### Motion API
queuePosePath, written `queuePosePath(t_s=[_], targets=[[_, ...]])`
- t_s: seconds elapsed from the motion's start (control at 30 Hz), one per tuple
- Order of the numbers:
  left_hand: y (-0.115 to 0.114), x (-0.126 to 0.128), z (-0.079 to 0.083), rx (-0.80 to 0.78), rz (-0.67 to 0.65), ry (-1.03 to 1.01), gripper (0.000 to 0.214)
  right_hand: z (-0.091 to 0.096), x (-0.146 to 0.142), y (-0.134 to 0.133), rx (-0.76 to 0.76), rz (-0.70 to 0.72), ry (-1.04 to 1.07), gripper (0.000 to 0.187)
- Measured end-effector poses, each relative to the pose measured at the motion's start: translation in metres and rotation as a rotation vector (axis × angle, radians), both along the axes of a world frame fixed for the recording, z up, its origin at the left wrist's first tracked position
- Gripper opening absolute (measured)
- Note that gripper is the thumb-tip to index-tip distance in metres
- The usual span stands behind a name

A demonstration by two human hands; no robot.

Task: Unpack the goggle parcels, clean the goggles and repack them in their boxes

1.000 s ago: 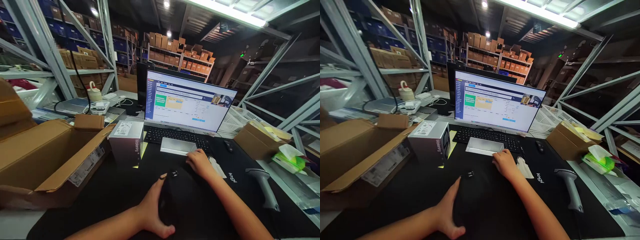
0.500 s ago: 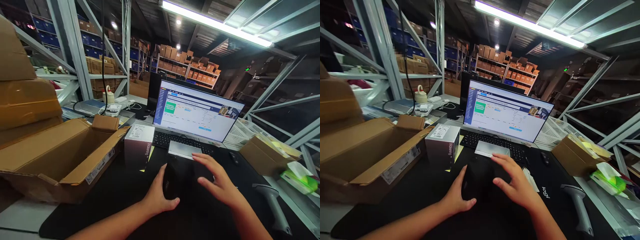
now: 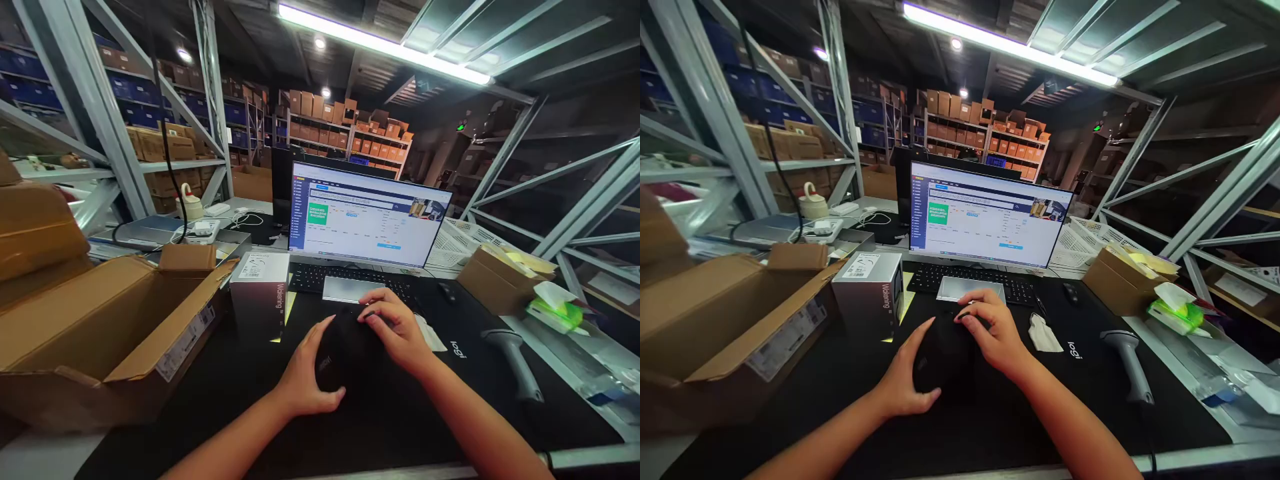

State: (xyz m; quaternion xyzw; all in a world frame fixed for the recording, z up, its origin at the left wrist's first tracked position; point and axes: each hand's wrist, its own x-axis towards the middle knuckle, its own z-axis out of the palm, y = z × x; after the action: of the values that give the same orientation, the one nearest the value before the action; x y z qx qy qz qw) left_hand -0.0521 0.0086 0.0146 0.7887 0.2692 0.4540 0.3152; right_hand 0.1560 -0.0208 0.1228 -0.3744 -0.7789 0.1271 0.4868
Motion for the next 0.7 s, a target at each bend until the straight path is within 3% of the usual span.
queuePosePath(t_s=[0.13,0.27,0.47,0.7], targets=[[0.001,-0.002,0.006,-0.178,-0.01,-0.222,0.085,-0.016,-0.001,-0.019,-0.011,-0.061,0.106,0.032],[-0.001,-0.002,0.013,-0.21,-0.044,-0.264,0.08,-0.039,-0.011,-0.051,0.005,-0.137,0.154,0.027],[-0.006,-0.001,0.02,-0.385,-0.033,-0.407,0.081,-0.078,-0.031,-0.091,-0.16,-0.154,0.424,0.034],[-0.01,0.01,0.04,-0.726,0.093,-0.646,0.059,-0.098,-0.052,-0.098,-0.191,-0.127,0.195,0.033]])
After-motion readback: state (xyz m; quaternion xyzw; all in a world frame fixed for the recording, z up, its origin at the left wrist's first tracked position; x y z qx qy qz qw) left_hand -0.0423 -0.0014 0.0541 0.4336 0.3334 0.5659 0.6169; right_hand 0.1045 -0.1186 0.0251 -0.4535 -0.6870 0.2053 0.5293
